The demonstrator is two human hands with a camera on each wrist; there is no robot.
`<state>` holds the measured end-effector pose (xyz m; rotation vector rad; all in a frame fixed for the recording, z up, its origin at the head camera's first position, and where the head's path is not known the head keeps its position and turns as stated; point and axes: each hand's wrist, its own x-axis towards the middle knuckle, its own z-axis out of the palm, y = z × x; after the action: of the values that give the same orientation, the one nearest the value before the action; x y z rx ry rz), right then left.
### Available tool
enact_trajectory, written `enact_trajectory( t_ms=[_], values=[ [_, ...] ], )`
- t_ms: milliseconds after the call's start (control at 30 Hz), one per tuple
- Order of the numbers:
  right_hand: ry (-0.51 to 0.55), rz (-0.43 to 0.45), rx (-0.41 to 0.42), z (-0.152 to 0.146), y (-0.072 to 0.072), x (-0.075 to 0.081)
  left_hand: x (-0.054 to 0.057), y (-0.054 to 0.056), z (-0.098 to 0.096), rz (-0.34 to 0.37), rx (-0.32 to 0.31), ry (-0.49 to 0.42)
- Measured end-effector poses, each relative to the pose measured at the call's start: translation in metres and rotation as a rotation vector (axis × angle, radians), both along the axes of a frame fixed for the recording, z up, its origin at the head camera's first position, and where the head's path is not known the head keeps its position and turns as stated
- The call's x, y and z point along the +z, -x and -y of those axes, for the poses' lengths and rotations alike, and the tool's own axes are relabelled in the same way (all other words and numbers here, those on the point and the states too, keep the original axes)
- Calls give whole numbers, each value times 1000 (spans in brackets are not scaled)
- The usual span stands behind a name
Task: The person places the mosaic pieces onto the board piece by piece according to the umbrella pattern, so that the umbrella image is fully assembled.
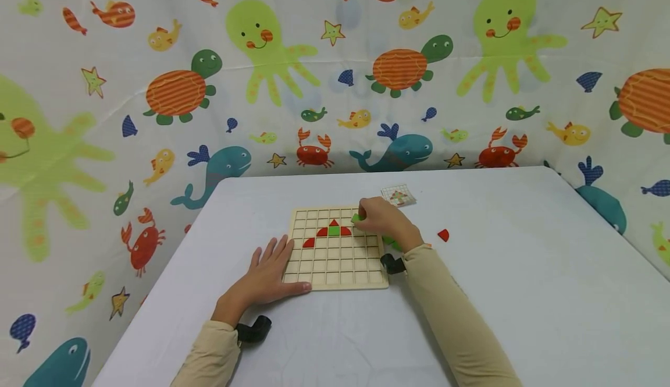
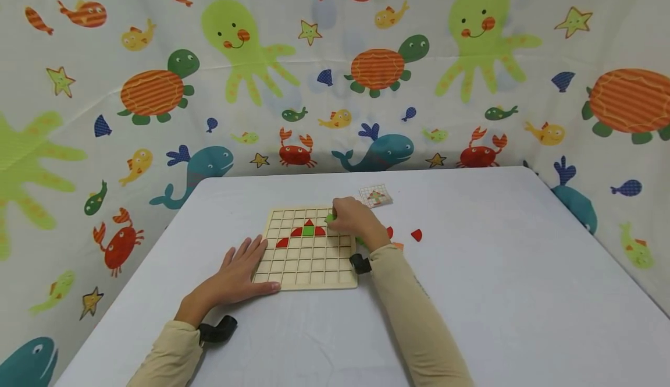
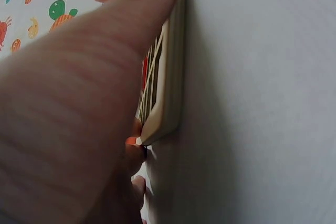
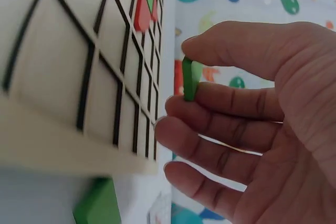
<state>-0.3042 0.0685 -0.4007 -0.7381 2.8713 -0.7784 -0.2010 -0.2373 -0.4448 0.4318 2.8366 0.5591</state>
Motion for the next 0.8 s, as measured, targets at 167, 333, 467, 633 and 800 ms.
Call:
enact_trajectory(
  t_ms=[167, 333, 467, 633, 800],
  values=[
    [27, 16, 50, 15, -1, -3, -1, 0, 1, -3, 3, -3],
    [35, 32, 97, 31, -3, -5, -3, 0, 2, -10, 6, 7],
    [33, 7, 137, 40, -5, -8, -4, 0, 3, -13, 5, 11],
    [24, -29, 182, 51, -10, -10, -3, -1, 2, -16, 5, 10],
    [-4, -33, 205, 62, -15, -10, -3, -1, 3, -13, 4, 10]
  ],
)
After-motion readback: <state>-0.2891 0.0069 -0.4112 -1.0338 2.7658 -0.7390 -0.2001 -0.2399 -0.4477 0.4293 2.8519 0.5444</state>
